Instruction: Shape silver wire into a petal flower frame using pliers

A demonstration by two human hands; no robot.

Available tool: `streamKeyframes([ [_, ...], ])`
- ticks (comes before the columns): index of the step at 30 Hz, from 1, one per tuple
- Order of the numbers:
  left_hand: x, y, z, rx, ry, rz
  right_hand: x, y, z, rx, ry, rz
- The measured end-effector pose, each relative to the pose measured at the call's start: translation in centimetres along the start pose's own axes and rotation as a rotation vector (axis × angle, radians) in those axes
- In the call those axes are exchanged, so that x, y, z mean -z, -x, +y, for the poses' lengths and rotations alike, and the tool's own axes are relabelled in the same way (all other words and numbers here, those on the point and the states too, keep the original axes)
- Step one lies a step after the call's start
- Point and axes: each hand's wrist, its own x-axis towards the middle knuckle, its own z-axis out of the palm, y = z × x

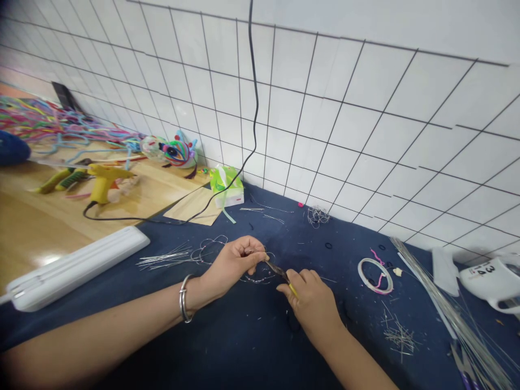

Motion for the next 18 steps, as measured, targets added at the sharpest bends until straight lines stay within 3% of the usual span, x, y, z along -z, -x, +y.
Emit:
streamKeyframes([
  [18,0.12,0.16,0.04,-0.058,-0.010,-0.009,0.58,-0.36,-0.30,-0.212,-0.385,-0.199],
])
